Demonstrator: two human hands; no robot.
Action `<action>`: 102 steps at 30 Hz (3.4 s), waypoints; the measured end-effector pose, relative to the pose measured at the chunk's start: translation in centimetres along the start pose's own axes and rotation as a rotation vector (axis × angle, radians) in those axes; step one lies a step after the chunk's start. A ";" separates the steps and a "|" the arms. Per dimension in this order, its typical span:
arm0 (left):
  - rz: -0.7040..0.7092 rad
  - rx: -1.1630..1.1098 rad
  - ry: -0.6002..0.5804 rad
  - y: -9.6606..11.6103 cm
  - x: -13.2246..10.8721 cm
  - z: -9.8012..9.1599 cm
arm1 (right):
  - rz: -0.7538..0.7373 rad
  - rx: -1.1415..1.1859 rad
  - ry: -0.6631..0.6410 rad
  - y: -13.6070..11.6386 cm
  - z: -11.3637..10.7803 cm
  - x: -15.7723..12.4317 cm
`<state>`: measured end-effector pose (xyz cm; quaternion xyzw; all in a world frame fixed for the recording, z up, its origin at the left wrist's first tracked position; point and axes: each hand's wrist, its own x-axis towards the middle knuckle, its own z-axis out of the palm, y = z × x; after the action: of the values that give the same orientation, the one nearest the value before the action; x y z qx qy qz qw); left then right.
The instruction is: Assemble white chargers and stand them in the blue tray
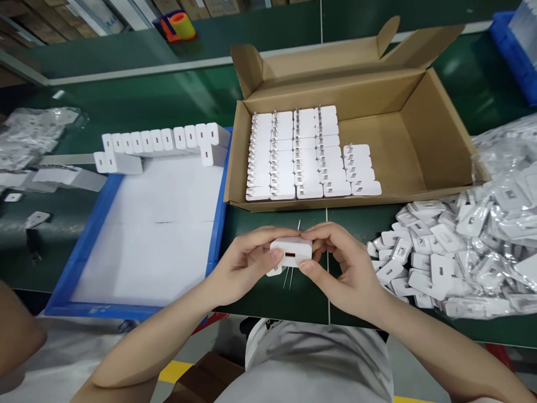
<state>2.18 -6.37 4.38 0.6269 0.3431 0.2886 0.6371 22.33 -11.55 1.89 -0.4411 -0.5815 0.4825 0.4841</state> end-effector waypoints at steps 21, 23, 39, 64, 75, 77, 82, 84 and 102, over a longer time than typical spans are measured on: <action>-0.281 -0.257 -0.046 0.1 0.3 -0.2 | 0.204 0.074 -0.008 -0.6 0.1 0.3; -0.258 -0.220 -0.026 0.2 0.2 -0.1 | 0.199 0.080 -0.009 -0.5 0.1 0.3; 0.244 0.181 0.023 0.2 -0.3 -0.2 | -0.105 -0.066 -0.031 -0.7 0.1 -0.2; -0.050 -0.066 -0.030 0.5 -0.2 -0.2 | -0.028 -0.033 -0.015 -0.2 -0.2 0.2; -0.016 -0.054 -0.007 0.3 -0.2 -0.2 | -0.082 -0.112 -0.013 -0.4 -0.1 0.1; -0.013 -0.063 -0.008 0.2 -0.2 -0.2 | -0.085 -0.122 -0.012 -0.4 -0.1 0.1; -0.023 -0.077 -0.022 0.1 -0.2 -0.2 | -0.058 -0.103 -0.016 -0.2 -0.2 0.1; -0.027 -0.075 -0.023 0.1 -0.1 -0.2 | -0.053 -0.101 -0.014 -0.2 -0.2 0.1; -0.006 0.001 -0.012 0.2 -0.1 -0.3 | -0.061 -0.077 -0.031 -0.2 -0.1 0.0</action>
<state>1.93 -6.30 4.63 0.6281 0.3413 0.2828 0.6395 22.44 -11.55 2.10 -0.4339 -0.6204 0.4514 0.4724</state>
